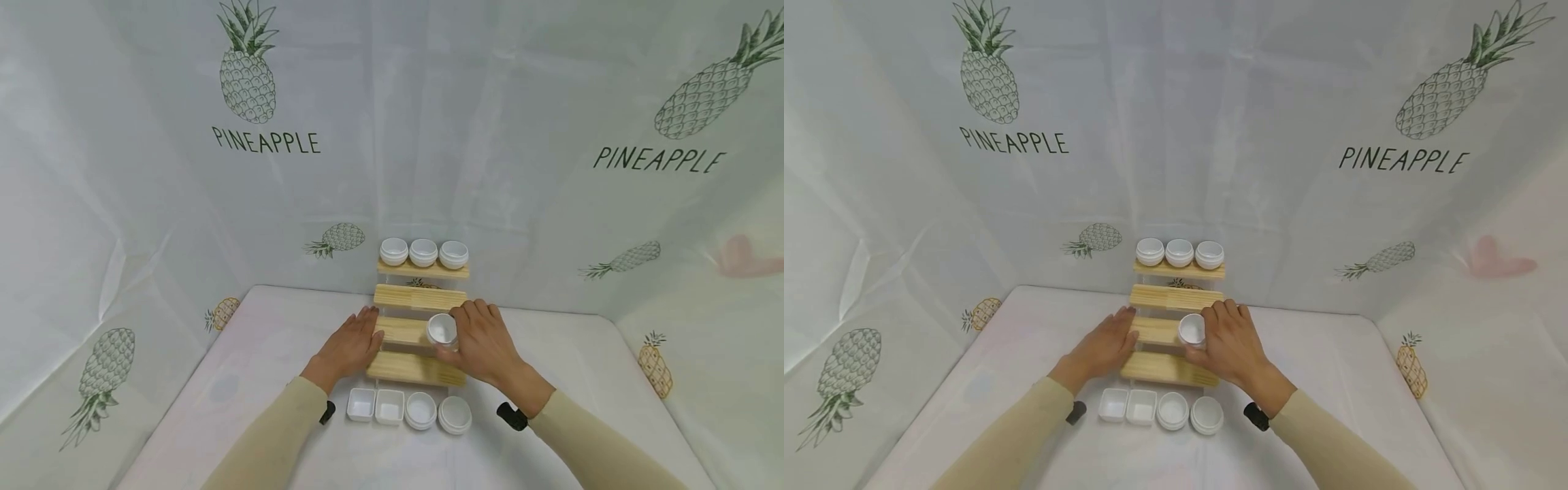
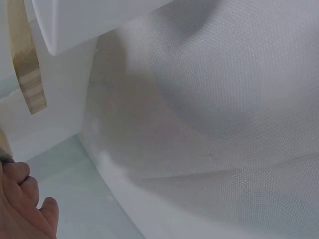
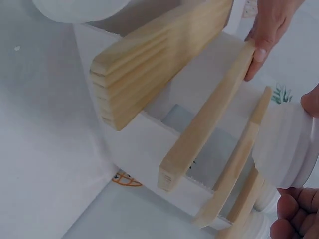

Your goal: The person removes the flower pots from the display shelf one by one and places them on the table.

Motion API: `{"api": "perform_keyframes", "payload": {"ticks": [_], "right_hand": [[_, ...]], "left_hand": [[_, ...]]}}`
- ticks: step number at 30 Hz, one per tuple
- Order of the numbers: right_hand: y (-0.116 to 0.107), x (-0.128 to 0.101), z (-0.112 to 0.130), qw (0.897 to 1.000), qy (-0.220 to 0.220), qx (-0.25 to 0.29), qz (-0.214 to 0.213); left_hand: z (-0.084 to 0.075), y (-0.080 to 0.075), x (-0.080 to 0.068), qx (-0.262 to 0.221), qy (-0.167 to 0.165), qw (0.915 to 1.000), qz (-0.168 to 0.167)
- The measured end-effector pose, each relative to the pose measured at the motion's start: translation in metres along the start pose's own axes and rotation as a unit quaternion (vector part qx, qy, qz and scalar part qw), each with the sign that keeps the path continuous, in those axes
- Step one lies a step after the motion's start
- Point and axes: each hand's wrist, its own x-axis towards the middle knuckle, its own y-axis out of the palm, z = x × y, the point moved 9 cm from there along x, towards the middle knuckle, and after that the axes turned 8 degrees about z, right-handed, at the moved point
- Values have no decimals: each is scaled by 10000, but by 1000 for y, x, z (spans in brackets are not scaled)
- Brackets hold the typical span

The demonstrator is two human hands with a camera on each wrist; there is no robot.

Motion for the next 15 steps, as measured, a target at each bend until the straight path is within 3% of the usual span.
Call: {"api": "perform_keyframes", "payload": {"ticks": [15], "right_hand": [[7, -61, -22, 9999, -28, 63, 97]], "left_hand": [[2, 2, 2, -73, 52, 9999, 60]]}}
